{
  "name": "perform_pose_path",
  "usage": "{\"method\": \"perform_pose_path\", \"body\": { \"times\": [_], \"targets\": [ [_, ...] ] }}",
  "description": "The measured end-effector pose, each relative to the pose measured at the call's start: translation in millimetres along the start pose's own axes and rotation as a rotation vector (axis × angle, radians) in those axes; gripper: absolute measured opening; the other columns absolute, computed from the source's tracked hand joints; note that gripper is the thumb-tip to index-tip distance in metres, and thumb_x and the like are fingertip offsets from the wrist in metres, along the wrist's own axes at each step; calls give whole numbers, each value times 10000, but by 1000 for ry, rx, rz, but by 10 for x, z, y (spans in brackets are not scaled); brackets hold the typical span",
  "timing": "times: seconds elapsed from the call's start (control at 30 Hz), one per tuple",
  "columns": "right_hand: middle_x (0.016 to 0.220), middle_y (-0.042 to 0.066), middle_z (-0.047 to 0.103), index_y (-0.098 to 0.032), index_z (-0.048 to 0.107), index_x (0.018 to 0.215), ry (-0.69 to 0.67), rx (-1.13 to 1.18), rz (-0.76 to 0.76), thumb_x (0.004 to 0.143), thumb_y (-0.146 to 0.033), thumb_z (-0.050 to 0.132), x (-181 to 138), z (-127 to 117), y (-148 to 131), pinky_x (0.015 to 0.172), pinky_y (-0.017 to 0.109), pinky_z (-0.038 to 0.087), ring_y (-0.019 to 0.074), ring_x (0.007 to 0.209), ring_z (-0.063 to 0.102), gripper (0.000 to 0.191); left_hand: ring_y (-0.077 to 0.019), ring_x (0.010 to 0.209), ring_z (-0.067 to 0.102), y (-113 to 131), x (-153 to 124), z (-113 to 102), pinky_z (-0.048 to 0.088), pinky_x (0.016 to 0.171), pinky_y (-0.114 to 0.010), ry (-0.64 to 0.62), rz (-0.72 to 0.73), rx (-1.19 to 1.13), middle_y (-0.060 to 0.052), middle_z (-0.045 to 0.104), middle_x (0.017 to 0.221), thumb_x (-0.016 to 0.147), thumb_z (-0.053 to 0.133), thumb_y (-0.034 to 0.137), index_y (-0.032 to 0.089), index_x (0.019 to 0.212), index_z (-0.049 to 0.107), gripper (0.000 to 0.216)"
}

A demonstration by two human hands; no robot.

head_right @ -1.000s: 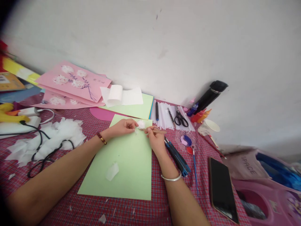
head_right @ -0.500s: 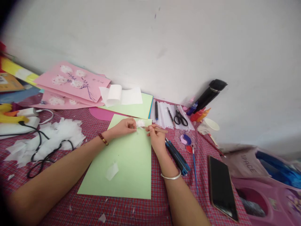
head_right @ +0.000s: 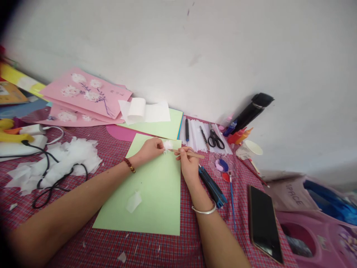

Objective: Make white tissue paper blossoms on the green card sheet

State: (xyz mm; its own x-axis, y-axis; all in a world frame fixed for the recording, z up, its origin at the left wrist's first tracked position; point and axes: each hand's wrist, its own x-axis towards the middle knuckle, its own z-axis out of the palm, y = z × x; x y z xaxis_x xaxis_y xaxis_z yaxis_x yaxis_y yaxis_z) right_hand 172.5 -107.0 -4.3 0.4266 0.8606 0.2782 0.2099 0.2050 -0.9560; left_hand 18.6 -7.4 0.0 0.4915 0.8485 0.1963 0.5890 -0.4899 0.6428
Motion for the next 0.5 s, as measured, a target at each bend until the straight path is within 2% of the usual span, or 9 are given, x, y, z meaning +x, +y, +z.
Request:
{"method": "perform_pose_path", "body": {
  "times": [0.17, 0.37, 0.5],
  "targets": [
    [763, 24, 644, -192, 600, 802, -87, -57, -56, 870, -386, 558, -35, 59, -34, 591, 278, 486, 145, 633, 590, 209, -155, 634, 541, -2, 6, 8, 349, 569, -263, 6, 10, 1, -35, 609, 671, 694, 549, 185, 166, 593, 562, 104],
    [780, 30, 621, -192, 594, 794, -94, -149, -73, 874, -393, 535, -33, 62, -1, 579, 284, 493, 156, 646, 582, 224, -143, 606, 525, -5, 0, 15, 334, 557, -259, 1, 17, -16, -32, 605, 644, 686, 525, 168, 160, 586, 568, 109],
    [817, 31, 632, -197, 603, 836, -132, -252, -119, 894, -369, 507, -45, 26, 51, 600, 291, 484, 158, 650, 582, 205, -138, 616, 529, -29, 13, -9, 349, 573, -251, -3, -9, -135, -17, 611, 653, 659, 524, 151, 157, 626, 586, 70]
  ]
}}
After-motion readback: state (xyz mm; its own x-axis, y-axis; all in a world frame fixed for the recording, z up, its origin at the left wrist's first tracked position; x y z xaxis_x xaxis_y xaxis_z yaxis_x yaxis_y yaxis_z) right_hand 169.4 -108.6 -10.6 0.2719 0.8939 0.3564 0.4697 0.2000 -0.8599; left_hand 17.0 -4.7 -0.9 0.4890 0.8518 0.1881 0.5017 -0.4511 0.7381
